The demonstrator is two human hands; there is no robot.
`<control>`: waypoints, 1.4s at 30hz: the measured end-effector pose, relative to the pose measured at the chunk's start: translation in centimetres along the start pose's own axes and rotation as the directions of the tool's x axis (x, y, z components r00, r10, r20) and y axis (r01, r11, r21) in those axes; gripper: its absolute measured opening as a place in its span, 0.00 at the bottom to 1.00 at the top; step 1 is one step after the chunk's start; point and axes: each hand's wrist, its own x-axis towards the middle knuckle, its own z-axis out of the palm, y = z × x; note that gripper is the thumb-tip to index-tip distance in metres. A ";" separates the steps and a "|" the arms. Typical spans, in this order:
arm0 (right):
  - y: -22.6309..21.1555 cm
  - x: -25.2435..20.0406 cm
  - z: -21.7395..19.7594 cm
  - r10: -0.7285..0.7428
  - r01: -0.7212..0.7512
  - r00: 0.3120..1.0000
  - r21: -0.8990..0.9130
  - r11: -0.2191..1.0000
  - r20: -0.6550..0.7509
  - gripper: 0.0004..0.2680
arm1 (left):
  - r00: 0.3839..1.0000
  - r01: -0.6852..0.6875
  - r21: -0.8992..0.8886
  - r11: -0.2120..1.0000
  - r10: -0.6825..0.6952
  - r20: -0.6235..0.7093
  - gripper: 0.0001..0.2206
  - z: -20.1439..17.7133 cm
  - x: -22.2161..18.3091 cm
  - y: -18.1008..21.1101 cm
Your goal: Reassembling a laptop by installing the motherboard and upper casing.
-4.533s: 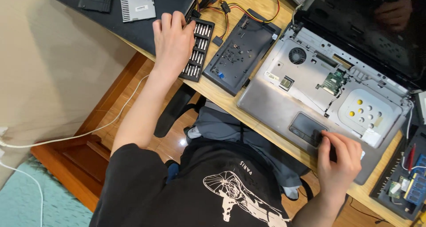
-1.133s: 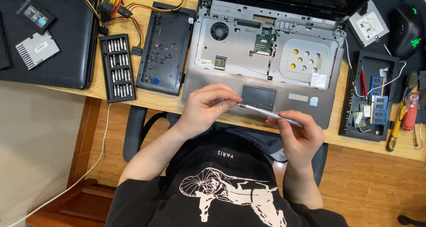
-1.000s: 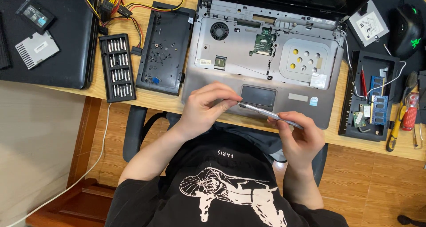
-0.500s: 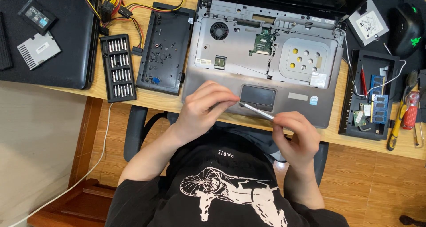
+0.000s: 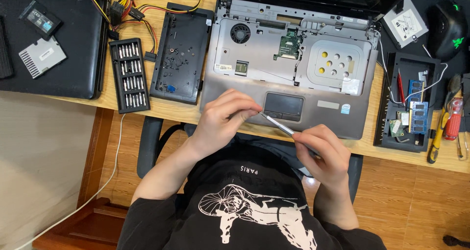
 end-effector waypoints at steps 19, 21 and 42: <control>2.6 -2.2 0.3 0.381 -0.325 0.924 0.522 0.788 0.000 0.06 | 0.993 -0.119 0.078 0.990 0.117 0.029 0.07 0.3 0.0 0.6; 3.1 -2.6 0.5 0.399 -0.330 0.917 0.543 0.773 -0.011 0.05 | 0.995 -0.100 0.041 0.994 0.099 0.029 0.07 0.4 0.0 0.7; 3.0 -1.8 -1.3 0.201 -0.195 0.979 0.302 0.933 0.010 0.06 | 0.979 -0.194 0.179 0.965 0.179 0.095 0.11 1.0 -0.1 2.4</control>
